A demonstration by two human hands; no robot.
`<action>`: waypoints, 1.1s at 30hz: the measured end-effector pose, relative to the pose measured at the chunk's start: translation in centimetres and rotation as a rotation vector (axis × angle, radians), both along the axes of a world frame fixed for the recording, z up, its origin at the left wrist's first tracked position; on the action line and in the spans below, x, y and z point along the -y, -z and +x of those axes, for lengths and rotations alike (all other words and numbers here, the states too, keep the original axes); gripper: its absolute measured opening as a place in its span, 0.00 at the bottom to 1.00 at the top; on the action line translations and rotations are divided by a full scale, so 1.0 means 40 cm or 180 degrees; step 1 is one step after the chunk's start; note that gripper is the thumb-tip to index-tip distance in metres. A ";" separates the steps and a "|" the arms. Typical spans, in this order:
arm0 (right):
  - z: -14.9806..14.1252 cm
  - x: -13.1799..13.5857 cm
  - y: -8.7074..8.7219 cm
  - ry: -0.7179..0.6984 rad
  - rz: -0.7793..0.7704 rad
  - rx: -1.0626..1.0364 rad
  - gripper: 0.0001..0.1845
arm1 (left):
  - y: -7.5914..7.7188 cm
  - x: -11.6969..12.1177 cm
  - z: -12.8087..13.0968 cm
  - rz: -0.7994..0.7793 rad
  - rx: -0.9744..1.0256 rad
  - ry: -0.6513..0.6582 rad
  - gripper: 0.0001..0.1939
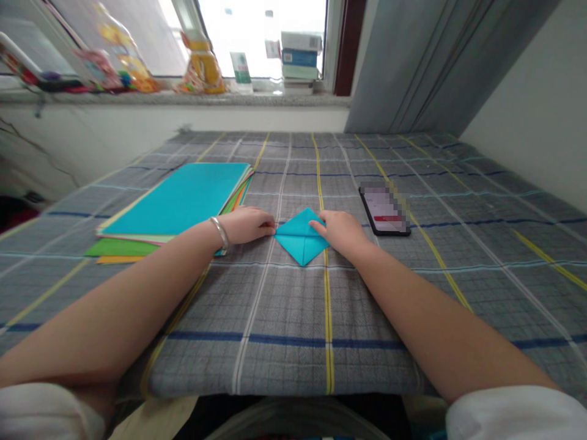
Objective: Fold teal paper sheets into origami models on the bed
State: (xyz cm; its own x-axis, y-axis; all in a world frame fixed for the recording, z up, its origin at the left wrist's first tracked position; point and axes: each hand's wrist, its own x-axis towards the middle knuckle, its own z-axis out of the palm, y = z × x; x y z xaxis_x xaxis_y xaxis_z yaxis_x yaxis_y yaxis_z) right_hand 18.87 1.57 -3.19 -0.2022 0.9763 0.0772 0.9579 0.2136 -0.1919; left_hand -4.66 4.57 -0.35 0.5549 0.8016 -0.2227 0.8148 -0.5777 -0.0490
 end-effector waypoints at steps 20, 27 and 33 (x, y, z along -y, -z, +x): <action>0.002 -0.004 0.003 -0.0037 -0.0090 -0.0295 0.18 | 0.087 0.053 0.133 0.0663 0.1511 0.0429 0.28; 0.042 -0.017 -0.022 -0.0049 -0.0502 -0.0672 0.19 | 0.080 0.044 0.132 0.0116 0.0977 0.0477 0.28; 0.109 -0.024 -0.041 -0.0013 -0.1281 -0.0795 0.20 | 0.075 0.044 0.135 0.0032 0.0947 0.0450 0.28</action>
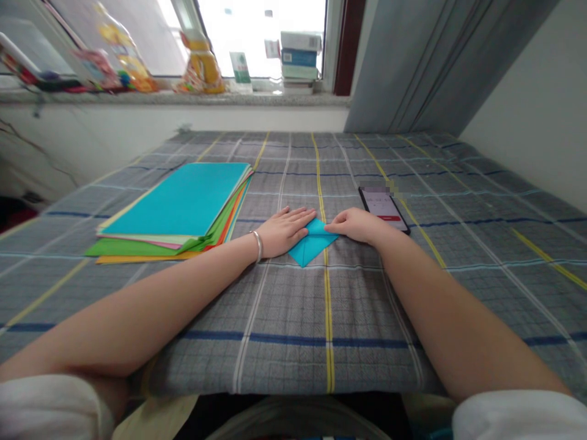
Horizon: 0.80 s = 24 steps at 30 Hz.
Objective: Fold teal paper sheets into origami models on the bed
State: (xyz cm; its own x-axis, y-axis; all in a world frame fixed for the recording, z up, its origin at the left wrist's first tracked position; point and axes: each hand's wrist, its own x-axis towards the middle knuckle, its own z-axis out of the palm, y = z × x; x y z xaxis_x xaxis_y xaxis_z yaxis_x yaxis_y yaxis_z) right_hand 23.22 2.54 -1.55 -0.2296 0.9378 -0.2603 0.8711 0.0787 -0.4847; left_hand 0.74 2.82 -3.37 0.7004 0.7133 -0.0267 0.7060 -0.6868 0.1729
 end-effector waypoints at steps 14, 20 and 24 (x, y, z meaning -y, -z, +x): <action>0.014 0.007 -0.006 0.0052 -0.0152 0.0326 0.18 | 0.021 -0.008 0.004 0.0099 0.0086 -0.0135 0.27; 0.027 0.002 0.004 -0.0082 -0.0080 0.0215 0.18 | 0.028 -0.012 0.005 0.0108 0.0100 -0.0179 0.27; 0.032 0.006 0.000 -0.0042 -0.0286 0.0047 0.14 | 0.023 -0.011 0.005 0.0076 0.0065 -0.0194 0.27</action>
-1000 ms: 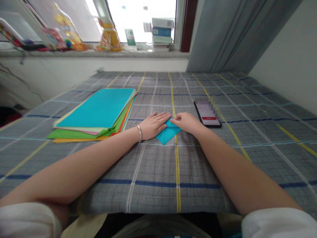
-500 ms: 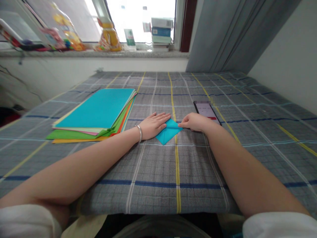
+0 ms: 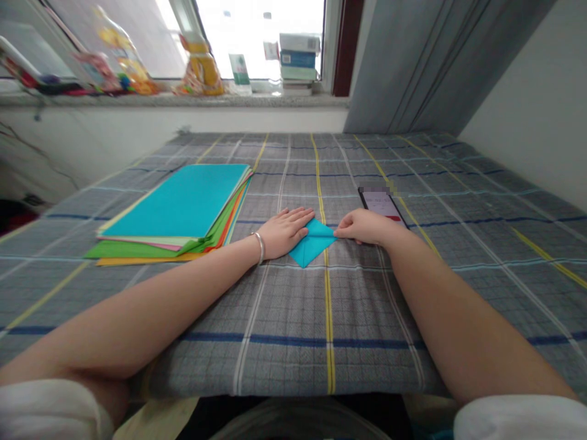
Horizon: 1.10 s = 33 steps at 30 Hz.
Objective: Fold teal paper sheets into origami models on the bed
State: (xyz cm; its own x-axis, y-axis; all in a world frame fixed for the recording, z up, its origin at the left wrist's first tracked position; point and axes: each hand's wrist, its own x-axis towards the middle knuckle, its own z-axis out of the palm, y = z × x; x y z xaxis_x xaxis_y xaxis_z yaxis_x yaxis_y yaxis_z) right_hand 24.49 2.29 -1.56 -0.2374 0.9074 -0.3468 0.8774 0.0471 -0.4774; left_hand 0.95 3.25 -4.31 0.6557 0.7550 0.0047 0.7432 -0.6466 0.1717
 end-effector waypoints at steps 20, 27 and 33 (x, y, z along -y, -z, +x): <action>-0.114 -0.001 0.065 -0.0440 0.1979 -0.0315 0.16 | 0.008 0.003 0.001 0.0274 -0.0011 -0.0251 0.30; -0.087 -0.007 0.089 -0.0747 0.2057 -0.0243 0.24 | -0.005 0.007 -0.012 0.0212 -0.0168 -0.0355 0.31; -0.101 0.009 0.076 -0.0637 0.1974 -0.0073 0.23 | -0.015 0.003 -0.052 0.0066 -0.0183 -0.0381 0.28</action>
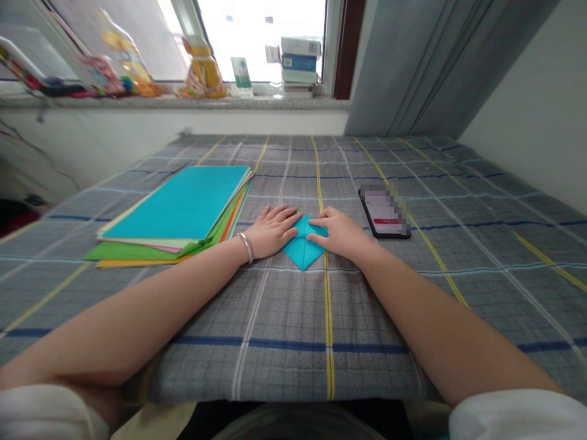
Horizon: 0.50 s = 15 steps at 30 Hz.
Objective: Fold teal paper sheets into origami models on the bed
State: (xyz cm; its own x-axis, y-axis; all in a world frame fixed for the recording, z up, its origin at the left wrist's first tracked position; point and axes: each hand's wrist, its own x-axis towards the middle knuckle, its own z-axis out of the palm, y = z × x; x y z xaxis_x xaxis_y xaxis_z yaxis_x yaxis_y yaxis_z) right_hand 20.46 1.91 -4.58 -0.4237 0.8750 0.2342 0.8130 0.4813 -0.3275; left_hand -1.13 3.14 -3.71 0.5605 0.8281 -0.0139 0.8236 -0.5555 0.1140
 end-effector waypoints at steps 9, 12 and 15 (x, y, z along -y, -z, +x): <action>-0.012 0.015 -0.015 0.0166 0.0042 0.0400 0.24 | -0.016 -0.012 -0.033 0.0116 0.0421 -0.0298 0.21; -0.014 0.015 -0.016 0.0186 0.0037 0.0429 0.24 | -0.045 -0.022 -0.059 -0.0010 0.0059 -0.0403 0.20; -0.015 0.017 -0.017 0.0204 0.0022 0.0421 0.25 | -0.068 -0.035 -0.080 -0.0166 -0.0226 -0.0258 0.20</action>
